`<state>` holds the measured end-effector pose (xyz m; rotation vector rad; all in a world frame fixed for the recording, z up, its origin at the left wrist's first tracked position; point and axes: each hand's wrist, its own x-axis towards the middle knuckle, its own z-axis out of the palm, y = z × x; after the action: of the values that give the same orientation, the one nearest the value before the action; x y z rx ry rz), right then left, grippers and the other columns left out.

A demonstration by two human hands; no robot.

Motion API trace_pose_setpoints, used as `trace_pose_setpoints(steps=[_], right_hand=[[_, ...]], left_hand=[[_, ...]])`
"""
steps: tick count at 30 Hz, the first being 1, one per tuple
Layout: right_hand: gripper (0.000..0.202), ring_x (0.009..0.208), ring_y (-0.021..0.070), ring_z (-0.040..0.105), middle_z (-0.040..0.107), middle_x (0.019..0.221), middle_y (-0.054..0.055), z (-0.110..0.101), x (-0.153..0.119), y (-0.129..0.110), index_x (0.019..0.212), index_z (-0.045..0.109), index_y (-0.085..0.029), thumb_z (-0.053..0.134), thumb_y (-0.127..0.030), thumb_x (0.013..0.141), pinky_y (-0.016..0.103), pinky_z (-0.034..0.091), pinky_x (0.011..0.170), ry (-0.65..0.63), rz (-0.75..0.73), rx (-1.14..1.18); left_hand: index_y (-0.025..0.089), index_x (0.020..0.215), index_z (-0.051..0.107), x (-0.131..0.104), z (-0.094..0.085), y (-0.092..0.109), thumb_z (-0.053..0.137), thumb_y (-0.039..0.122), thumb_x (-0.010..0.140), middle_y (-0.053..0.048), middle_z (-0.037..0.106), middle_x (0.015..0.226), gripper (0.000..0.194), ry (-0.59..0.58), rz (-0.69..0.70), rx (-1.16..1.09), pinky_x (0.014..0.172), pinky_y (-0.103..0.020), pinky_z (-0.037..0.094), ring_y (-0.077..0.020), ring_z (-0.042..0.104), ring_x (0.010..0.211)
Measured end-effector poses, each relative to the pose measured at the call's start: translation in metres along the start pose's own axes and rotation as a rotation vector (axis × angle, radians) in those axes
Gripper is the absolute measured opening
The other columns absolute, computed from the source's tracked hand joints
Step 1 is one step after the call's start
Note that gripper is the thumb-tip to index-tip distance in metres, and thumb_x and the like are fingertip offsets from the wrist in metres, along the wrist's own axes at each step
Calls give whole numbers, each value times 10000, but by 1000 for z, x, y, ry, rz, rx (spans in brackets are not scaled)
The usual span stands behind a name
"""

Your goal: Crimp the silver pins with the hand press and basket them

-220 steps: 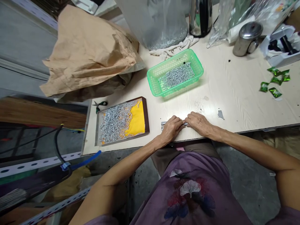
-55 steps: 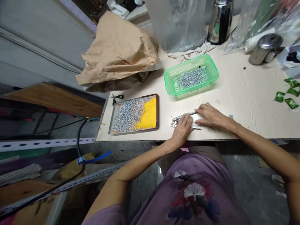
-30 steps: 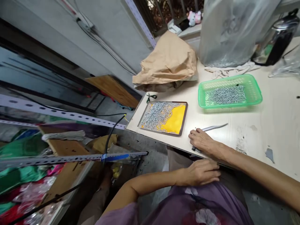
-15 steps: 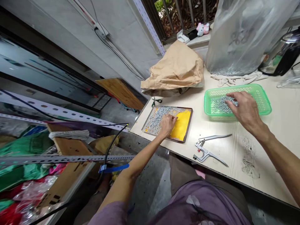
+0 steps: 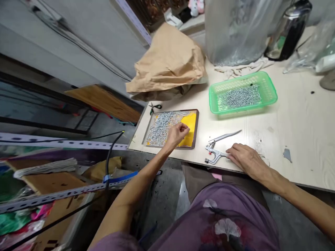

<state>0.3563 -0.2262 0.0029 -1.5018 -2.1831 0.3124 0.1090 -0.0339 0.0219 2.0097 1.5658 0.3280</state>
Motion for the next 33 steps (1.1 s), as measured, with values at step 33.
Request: trace_pose_setpoints(steps=[33], right_hand=[[168, 790, 202, 563, 636, 932, 107, 9, -24, 4, 923, 631, -167, 476, -220, 963, 299, 399, 649, -178, 131, -136]], left_hand=[[145, 557, 521, -70, 49, 49, 628, 183, 822, 77, 493, 423, 288, -795, -482, -191, 355, -157, 270, -23, 358, 321]])
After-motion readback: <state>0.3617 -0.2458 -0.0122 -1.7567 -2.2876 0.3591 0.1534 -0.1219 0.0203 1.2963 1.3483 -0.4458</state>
